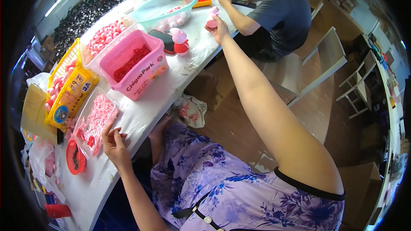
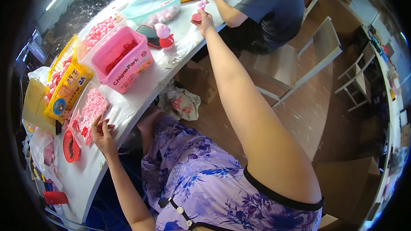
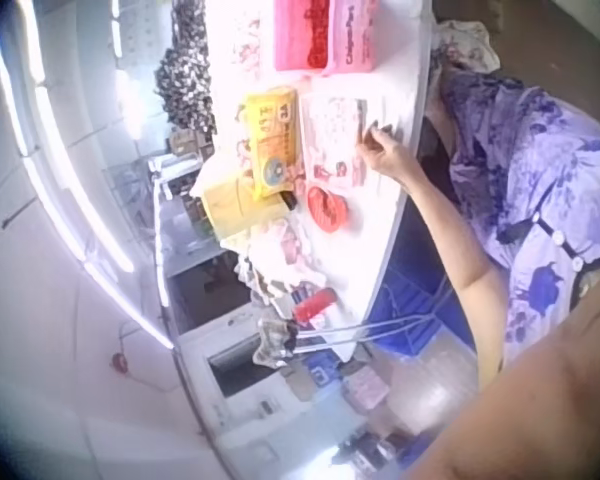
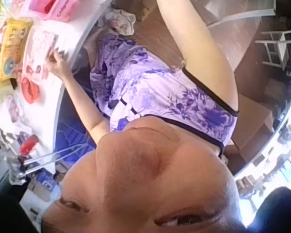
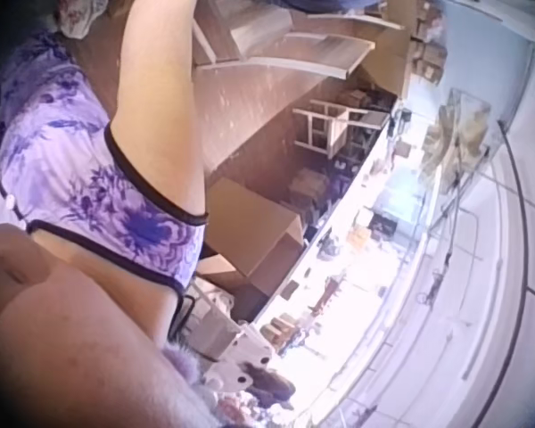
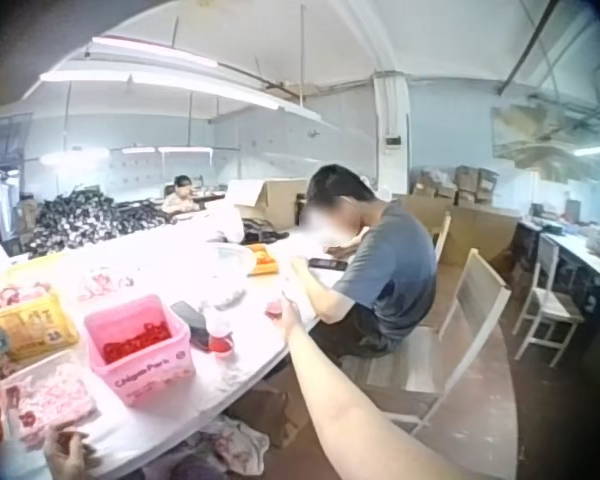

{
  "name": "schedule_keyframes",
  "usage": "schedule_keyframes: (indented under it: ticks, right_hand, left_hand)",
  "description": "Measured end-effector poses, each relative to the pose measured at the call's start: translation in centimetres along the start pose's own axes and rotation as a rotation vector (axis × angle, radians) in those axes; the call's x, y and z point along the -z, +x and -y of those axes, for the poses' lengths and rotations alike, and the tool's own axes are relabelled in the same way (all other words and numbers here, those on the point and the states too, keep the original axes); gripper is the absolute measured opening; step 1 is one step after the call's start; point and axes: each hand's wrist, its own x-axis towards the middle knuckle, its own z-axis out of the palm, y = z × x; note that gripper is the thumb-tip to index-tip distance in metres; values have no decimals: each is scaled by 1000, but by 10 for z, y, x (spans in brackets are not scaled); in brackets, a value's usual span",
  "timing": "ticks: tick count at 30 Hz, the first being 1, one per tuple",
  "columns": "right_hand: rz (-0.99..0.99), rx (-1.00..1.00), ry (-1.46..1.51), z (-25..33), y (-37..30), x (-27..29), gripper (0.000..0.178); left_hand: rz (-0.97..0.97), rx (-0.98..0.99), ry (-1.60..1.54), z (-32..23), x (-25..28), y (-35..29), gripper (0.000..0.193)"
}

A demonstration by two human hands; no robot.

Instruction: The person assembles small pink pig figurines by hand at a workbench. They pick up the body and head components, fit them together, and place the finished toy on the table. The person also handles pink plastic molds and red plastic parts during the process.

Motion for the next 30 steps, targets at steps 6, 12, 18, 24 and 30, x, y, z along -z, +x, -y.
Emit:
schedule_keyframes:
  ticks: [6,12,18,24,30]
  right_hand:
    - [38,-49,80,5,-8,2,31]
    - [49,-99,177,16,-13,5,38]
    - [-8,-105,171,12,-12,1,42]
    - [-71,-135,202,10,-3,6,41]
    - [-79,-125,164,10,-8,2,45]
  left_hand:
    - [20,46,-43,6,2,7,22]
    - [42,34,-12,1,0,6,21]
    - [46,27,-20,6,2,5,21]
    - [42,1,7,2,-1,3,19]
    - [50,-15,-21,8,1,3,18]
